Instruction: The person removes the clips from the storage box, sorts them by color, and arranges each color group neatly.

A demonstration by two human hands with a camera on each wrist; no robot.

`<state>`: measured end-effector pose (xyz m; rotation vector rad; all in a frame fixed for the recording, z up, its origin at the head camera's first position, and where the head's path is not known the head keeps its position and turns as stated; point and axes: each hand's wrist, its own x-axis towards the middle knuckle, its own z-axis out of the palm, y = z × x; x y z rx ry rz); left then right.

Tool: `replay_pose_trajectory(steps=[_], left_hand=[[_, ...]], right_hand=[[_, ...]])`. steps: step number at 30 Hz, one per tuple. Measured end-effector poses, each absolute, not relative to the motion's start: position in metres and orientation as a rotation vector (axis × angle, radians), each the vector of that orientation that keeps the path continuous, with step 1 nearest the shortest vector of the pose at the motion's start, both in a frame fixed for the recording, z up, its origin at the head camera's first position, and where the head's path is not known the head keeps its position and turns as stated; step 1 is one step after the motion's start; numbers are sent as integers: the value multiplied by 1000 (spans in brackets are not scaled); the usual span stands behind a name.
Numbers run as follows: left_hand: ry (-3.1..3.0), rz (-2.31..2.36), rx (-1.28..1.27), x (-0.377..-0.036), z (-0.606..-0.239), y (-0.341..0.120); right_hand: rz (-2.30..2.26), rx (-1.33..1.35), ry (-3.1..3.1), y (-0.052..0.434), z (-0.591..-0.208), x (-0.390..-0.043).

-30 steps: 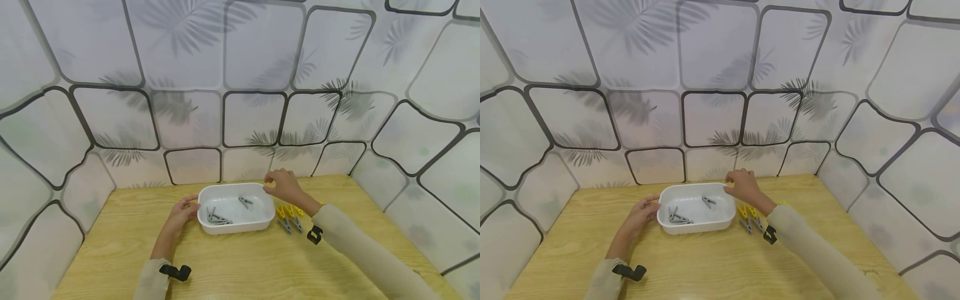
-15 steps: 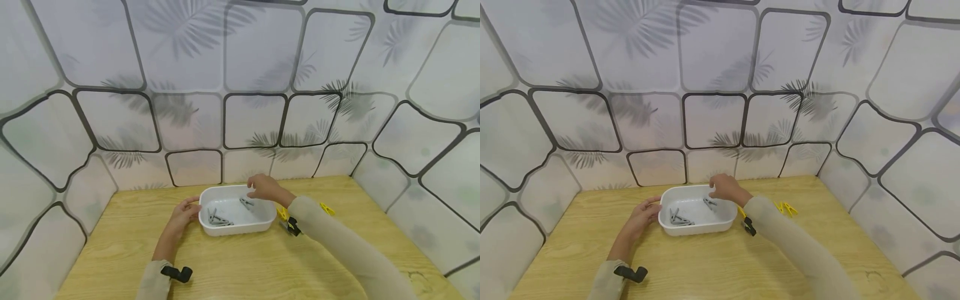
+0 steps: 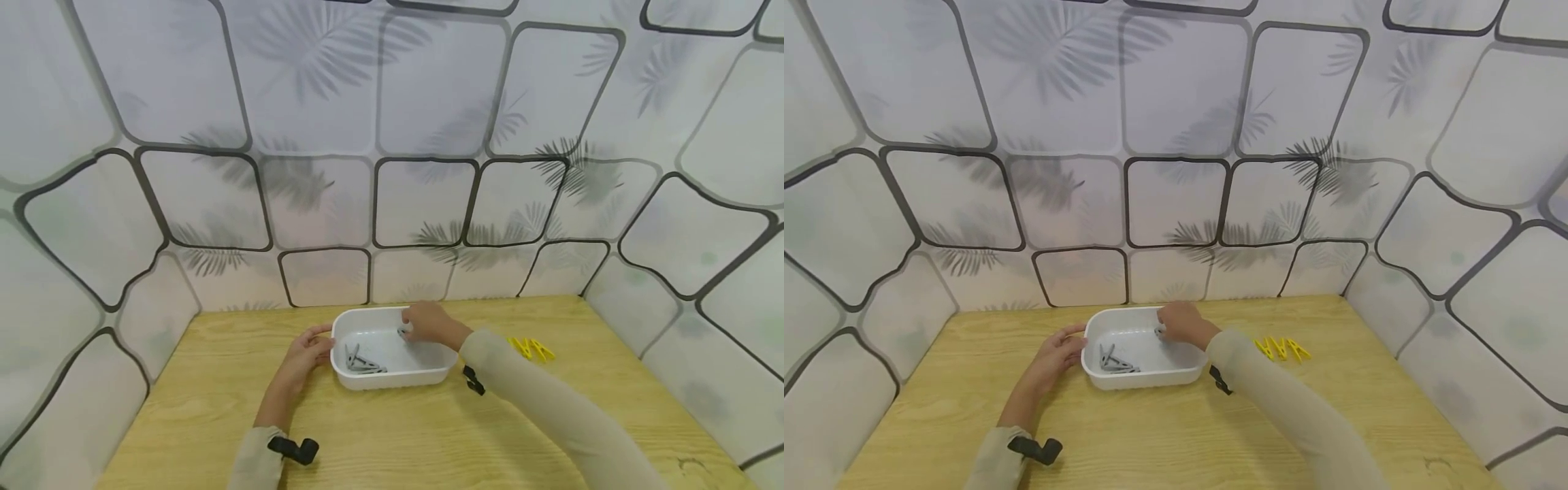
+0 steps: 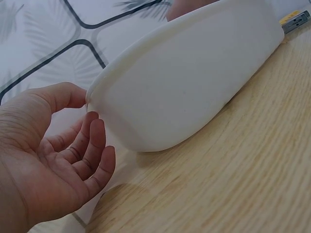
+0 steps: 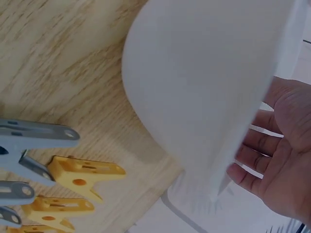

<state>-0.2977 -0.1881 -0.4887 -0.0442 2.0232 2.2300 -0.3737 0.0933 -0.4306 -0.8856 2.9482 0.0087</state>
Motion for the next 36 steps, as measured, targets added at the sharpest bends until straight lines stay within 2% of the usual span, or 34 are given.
replay_pose_trajectory(steps=[11,20,29,36], left_hand=[[2033,2224,-41,-298,-493,-187],[2046,2215,-57,-299,-492,-188],[2058,2194,-57,-299,-486,-188],[2054,2190,-63,-299,-486,-189]], right_hand=[[35,-880,2929,88,-443,-367],[1,-1037,2914,82,-443,-366],[41,-913,2886,75,-442,-369],[59,-922,2894,70,-442,-364]])
